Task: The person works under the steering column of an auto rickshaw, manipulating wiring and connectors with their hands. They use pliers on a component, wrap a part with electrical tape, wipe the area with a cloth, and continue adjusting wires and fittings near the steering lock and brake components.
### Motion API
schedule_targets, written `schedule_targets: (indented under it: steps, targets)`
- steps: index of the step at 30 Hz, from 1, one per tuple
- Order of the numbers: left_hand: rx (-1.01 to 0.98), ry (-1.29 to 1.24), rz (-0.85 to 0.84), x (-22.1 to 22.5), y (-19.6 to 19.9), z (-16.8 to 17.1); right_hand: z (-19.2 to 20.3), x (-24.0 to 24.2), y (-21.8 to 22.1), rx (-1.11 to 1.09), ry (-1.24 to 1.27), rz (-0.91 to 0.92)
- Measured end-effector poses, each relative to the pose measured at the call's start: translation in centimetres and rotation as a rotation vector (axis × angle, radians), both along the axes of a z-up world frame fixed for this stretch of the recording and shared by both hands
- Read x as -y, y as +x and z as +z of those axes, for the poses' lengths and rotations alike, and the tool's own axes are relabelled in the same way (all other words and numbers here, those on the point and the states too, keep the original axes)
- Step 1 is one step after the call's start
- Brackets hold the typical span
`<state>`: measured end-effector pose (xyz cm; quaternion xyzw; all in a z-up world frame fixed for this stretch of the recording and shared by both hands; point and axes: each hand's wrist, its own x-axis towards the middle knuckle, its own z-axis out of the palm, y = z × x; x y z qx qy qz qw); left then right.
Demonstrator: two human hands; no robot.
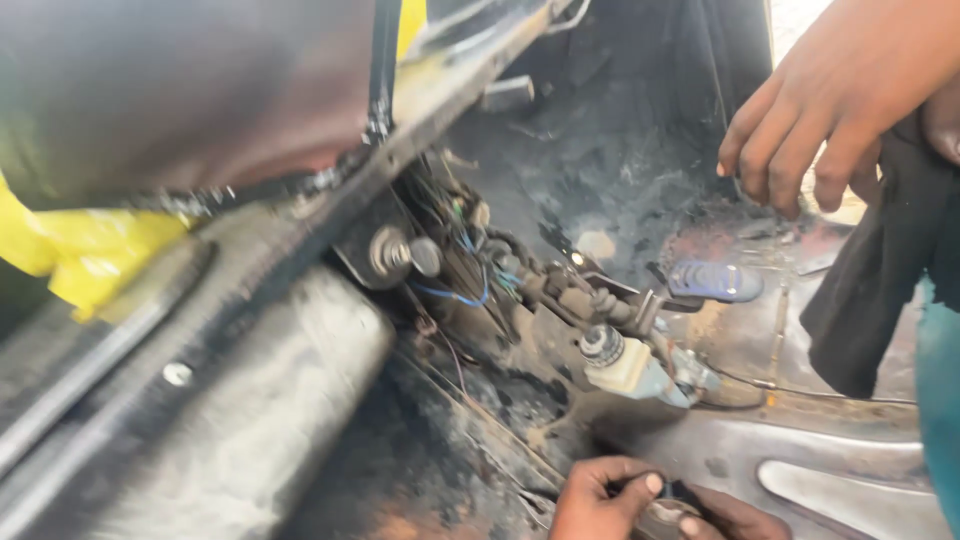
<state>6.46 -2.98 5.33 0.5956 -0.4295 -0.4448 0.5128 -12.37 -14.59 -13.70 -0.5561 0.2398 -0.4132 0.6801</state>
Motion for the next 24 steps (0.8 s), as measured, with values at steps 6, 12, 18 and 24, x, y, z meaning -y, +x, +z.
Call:
schedule_targets:
  steps: [6,12,18,24]
  targets:
    - [0.819,-0.640,0.839,-1.7,1.7,15.7,1.3,-3.1,1.2,-0.134,0.161,-0.253]
    - [1.326,-0.487,1.033,-1.9,6.1,19.8,5.4,-7.5,6.4,0.163,0.065,-0.223]
    - [1.509,-0.156,0.961,-1.4,5.1,22.2,25.2,-9.8,12.5,0.118,0.014,-0.198]
    - [1.748,-0.222,0.991,-1.1,7.7,21.4,30.7,-8.4,18.7,0.250,-0.090,-0.219]
